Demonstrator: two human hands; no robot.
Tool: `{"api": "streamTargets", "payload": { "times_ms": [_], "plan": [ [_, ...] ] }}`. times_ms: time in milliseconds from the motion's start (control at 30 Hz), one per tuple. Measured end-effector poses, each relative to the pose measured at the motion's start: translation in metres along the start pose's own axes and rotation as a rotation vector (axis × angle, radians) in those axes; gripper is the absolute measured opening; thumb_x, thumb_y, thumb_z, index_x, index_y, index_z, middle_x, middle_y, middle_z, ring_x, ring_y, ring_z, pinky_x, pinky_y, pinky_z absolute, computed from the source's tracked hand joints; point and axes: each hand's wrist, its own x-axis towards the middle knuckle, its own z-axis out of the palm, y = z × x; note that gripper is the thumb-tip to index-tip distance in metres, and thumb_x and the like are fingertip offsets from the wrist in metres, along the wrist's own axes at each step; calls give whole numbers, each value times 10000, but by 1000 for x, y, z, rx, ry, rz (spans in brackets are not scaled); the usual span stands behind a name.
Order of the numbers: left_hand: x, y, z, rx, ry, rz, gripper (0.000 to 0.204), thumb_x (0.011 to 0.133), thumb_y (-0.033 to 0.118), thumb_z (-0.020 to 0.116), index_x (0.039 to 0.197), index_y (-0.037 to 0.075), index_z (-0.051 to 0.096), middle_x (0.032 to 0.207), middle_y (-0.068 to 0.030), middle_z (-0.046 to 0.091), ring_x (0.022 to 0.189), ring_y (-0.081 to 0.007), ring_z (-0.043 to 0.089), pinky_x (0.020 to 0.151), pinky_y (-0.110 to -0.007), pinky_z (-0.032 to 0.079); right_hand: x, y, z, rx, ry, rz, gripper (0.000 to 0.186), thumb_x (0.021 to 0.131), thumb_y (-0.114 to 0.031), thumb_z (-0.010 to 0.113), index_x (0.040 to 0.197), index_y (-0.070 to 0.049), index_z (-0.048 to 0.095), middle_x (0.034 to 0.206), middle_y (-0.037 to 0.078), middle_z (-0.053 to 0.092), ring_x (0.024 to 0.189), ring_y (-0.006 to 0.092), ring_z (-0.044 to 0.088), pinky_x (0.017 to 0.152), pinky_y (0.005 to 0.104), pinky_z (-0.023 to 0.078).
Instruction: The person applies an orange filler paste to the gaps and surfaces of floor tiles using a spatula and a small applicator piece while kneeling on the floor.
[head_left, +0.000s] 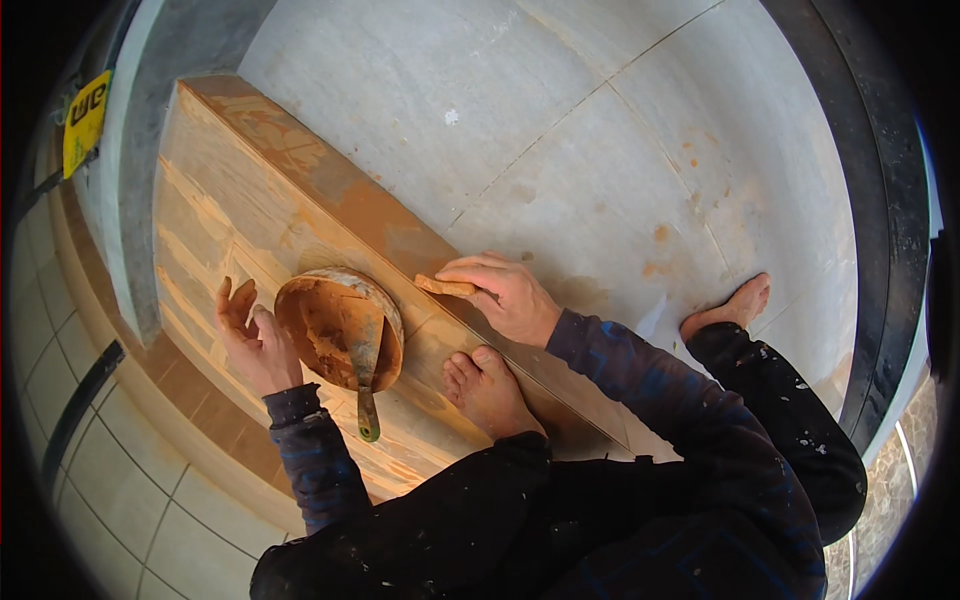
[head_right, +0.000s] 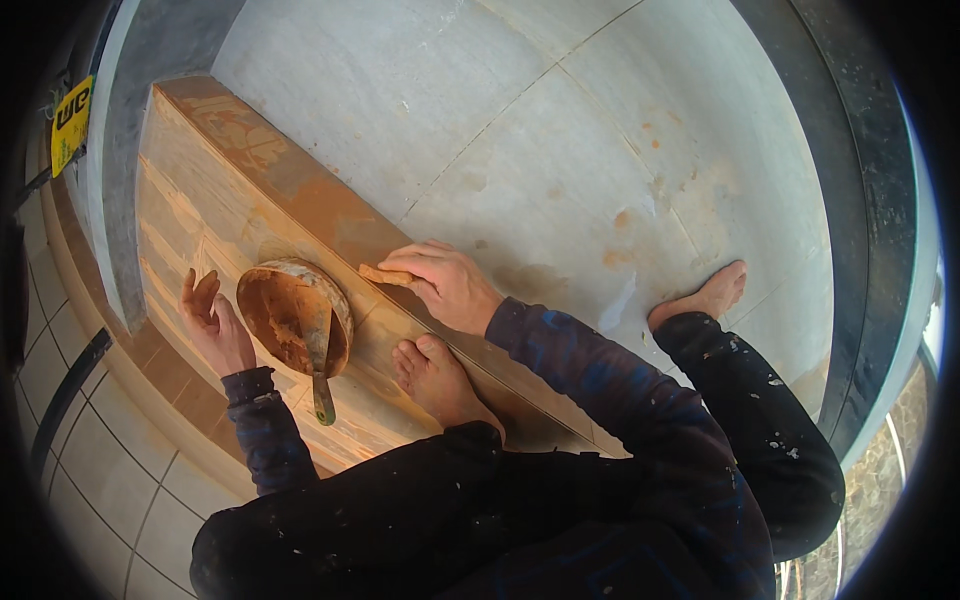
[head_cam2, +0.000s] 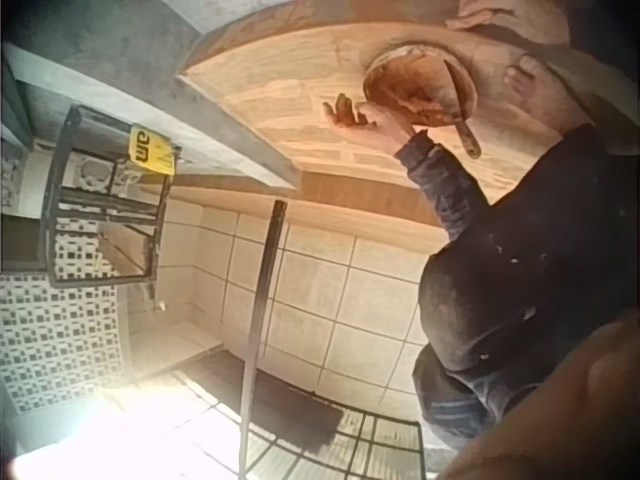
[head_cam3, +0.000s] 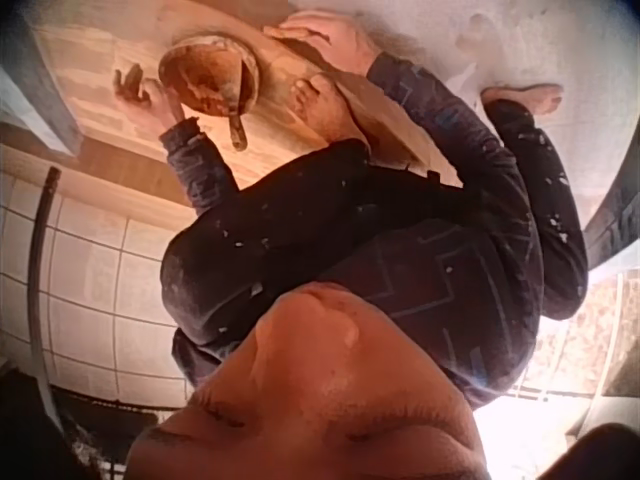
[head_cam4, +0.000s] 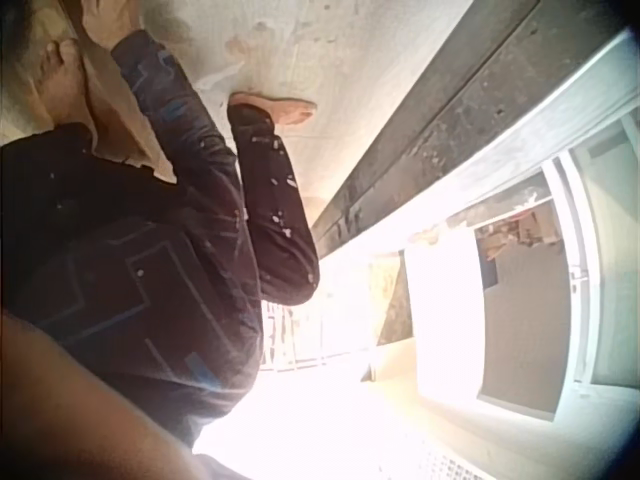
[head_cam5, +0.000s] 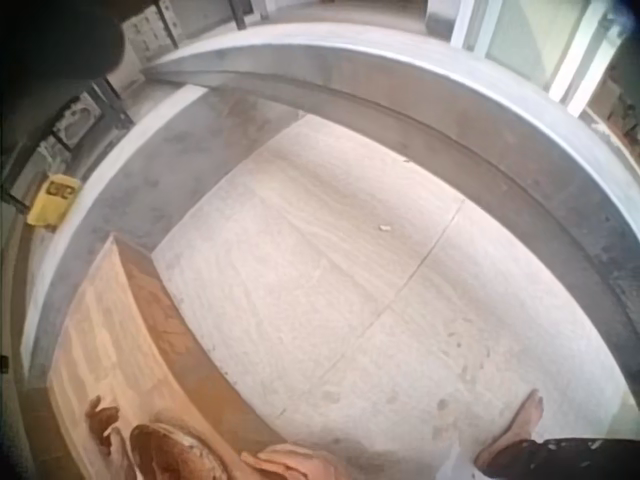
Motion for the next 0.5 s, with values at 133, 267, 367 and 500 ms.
{"api": "streamTargets", "payload": {
  "times_ms": [133, 267, 367, 500],
  "plan": [
    [3, -15, -2, 9, -3, -18, 496, 991, -27, 474, 1480, 57, 464, 1279, -136, 653, 1197, -212, 604, 1036, -368, 490, -38, -7, -23, -14, -124, 100, 211, 921, -27, 648, 1127, 9, 683, 1054, 154, 717, 930, 343, 658, 856, 412, 534],
    [2, 6, 10, 7, -16, 20, 488, 997, -22, 473, 1478, 59, 469, 1281, -135, 653, 1195, -209, 605, 1030, -365, 494, -12, 21, -27, -113, 85, 656, 243, 864, -176, 725, 1011, 15, 697, 828, 172, 717, 695, 333, 656, 672, 379, 544],
    [3, 4, 11, -10, -14, 41, 491, 993, -25, 472, 1476, 61, 474, 1282, -133, 654, 1191, -207, 606, 1030, -363, 494, 32, 35, -26, -108, -129, 779, 304, 829, -246, 736, 970, 22, 715, 886, 205, 743, 794, 351, 717, 721, 401, 571],
    [3, -1, 2, -18, 2, 19, 497, 986, -32, 472, 1474, 63, 479, 1285, -133, 654, 1187, -206, 607, 1030, -360, 492, 70, 26, -15, -485, -349, 859, 320, 820, -256, 689, 955, 30, 739, 990, 264, 748, 982, 387, 739, 847, 420, 595]
  ]
}}
